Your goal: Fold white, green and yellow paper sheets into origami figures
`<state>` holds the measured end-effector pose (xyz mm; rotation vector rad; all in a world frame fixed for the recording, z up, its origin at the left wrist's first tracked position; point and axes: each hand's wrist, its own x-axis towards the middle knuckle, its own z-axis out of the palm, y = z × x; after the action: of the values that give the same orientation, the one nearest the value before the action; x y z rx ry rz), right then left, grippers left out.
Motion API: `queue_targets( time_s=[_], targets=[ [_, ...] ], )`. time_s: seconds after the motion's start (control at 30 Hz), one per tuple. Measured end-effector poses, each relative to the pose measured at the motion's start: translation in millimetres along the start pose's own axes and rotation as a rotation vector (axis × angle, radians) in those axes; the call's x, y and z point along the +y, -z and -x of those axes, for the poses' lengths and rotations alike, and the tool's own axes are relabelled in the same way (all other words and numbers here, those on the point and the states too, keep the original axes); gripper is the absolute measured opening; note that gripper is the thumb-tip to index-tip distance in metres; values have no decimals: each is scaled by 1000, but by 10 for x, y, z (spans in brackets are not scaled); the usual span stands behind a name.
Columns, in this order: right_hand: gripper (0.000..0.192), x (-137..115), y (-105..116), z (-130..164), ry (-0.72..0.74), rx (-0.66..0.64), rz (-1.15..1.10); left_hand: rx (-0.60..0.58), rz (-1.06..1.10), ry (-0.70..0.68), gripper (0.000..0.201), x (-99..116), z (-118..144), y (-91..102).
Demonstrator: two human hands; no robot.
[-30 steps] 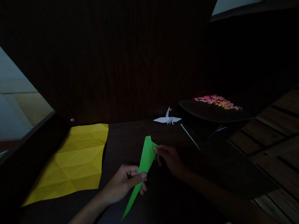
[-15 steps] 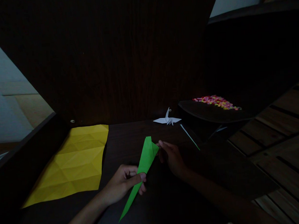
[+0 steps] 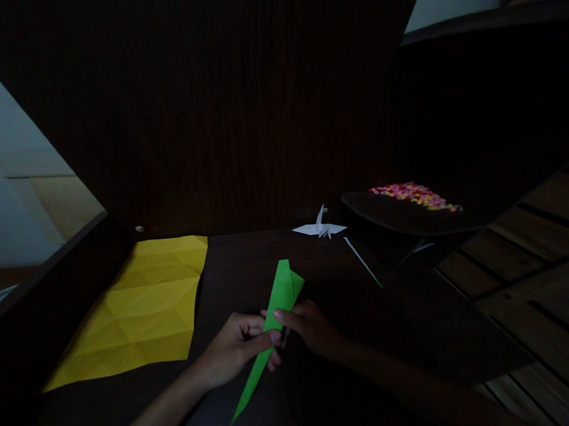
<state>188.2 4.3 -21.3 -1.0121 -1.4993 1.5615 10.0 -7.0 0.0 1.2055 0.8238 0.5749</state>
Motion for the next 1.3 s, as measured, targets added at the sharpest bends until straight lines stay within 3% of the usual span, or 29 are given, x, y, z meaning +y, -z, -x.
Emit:
queue_targets(
  time_s=[0.53,1.07,1.3],
  targets=[
    [48,-149,158,-80,39,162,-129,19,51,43,28,-21,19,9],
    [38,-67,228,-146,61,273,-273,22,-5,-58,29,10,20,16],
    [48,-73,161,-120,44,188,-211,17,-7,-54,29,-10,25,-10]
  ],
)
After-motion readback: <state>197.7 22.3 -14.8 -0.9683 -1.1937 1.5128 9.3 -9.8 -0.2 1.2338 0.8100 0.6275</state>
